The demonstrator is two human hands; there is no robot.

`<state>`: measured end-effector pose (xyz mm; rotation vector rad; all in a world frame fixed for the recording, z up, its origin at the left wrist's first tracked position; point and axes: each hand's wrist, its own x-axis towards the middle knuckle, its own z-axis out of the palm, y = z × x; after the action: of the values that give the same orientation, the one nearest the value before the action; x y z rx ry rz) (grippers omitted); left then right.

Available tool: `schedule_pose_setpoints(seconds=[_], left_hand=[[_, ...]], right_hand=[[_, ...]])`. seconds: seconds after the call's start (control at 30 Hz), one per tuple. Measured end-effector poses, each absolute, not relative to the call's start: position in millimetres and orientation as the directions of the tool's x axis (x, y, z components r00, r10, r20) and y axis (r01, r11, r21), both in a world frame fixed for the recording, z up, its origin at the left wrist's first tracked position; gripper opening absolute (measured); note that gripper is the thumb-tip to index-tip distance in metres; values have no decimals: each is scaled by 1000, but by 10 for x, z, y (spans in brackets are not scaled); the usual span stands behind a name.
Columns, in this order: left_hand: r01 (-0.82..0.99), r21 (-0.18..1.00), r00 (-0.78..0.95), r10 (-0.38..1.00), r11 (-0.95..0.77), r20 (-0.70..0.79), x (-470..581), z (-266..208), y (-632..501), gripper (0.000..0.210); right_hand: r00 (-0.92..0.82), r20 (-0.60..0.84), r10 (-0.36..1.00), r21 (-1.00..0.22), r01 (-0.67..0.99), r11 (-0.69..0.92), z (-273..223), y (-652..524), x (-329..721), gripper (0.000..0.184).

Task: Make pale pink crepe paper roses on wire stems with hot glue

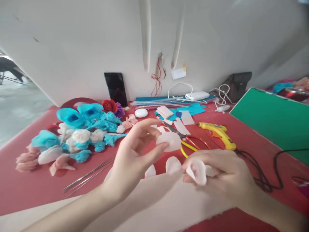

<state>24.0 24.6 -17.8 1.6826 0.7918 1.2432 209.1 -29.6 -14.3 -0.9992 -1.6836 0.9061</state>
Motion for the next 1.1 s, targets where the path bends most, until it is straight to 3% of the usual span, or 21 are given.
schedule_pose_setpoints(seconds=[0.1,0.2,0.33,0.43,0.57,0.77,1.1], left_hand=[[-106,908,307,855,-406,418,170,32,179,21],[-189,918,335,855,-350,395,120,154,128,19],[-297,941,381,883,-164,274,110,199,55,17],[-283,951,428,872,-122,239,127,192,1,17],[-118,961,427,860,-252,278,143,167,-31,20],[114,886,363,849,-450,385,149,116,-30,29],[133,914,349,881,-383,318,181,81,-11,16]], right_hand=[[-280,533,798,-679,421,601,-28,-315,1980,5],[-324,575,751,-564,509,651,1,-304,1910,10],[-314,524,792,-678,409,611,-23,-270,1869,17],[-260,524,811,-720,373,585,-44,-239,1865,13],[-214,500,839,-756,365,543,-45,-205,1884,8],[-228,445,866,-781,375,500,-29,-193,1896,9],[-211,389,897,-793,420,442,-38,-185,1878,20]])
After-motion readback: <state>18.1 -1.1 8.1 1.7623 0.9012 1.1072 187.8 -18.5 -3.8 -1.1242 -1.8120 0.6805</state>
